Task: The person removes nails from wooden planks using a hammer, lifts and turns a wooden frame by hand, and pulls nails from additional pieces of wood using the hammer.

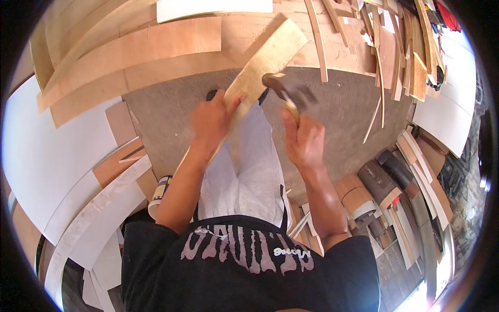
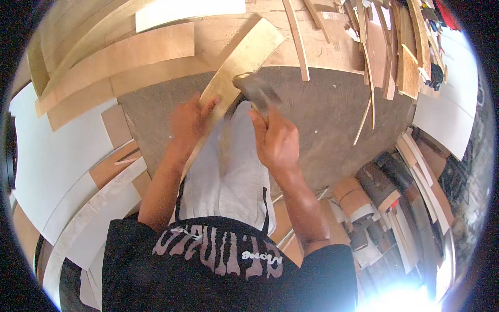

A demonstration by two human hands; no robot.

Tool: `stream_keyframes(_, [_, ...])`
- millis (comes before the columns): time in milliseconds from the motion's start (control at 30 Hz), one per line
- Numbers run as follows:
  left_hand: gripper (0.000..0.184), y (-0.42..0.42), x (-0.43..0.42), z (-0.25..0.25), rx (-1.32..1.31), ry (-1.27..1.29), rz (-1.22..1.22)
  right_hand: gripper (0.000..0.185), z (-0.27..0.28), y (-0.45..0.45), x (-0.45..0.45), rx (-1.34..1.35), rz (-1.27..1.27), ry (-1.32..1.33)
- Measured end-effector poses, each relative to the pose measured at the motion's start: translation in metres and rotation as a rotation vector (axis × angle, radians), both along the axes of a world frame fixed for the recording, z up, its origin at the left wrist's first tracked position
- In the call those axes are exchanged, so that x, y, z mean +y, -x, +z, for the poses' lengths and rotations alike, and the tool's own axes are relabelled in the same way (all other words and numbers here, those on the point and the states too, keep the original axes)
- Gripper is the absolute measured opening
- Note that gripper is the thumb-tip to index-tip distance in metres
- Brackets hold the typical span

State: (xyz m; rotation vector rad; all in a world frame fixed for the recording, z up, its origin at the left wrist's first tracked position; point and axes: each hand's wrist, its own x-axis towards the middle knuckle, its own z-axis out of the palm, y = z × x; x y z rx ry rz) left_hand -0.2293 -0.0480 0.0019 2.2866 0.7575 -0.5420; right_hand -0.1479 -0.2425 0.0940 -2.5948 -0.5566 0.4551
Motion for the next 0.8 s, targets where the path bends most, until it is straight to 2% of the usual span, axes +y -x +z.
stream_keyframes(33, [0.064, 0.0, -0.002, -0.002, 0.002, 0.004, 0.006, 0.038, 0.005, 0.001, -0.001, -0.008, -0.056, -0.094])
stream_keyframes(133, [0.062, 0.01, -0.007, -0.006, -0.141, -0.047, 0.074, 0.036, 0.037, -0.003, 0.002, 0.075, -0.159, -0.088])
stream_keyframes(233, [0.061, 0.006, -0.005, -0.009, -0.165, -0.045, 0.057, 0.035, 0.045, -0.003, 0.009, 0.058, -0.148, -0.164])
stream_keyframes(367, [0.062, 0.006, -0.005, -0.003, -0.142, -0.039, 0.057, 0.038, 0.007, 0.007, -0.001, 0.042, 0.021, 0.051])
stream_keyframes(467, [0.062, 0.004, -0.006, -0.007, -0.154, -0.05, 0.037, 0.034, 0.001, 0.007, 0.003, 0.025, 0.016, 0.088])
stream_keyframes(567, [0.062, 0.009, -0.01, -0.011, -0.124, -0.047, 0.041, 0.028, 0.025, 0.014, -0.001, 0.14, -0.153, 0.037])
stream_keyframes(633, [0.062, 0.006, -0.009, -0.013, -0.12, -0.044, 0.063, 0.039, 0.038, 0.01, 0.005, 0.101, -0.186, -0.251])
stream_keyframes(733, [0.062, 0.005, -0.009, -0.008, -0.139, -0.015, 0.084, 0.044, 0.043, 0.008, 0.006, 0.155, -0.229, -0.23])
stream_keyframes(800, [0.062, 0.004, -0.007, -0.003, -0.101, -0.026, 0.073, 0.044, 0.024, 0.013, -0.002, 0.15, -0.228, -0.261])
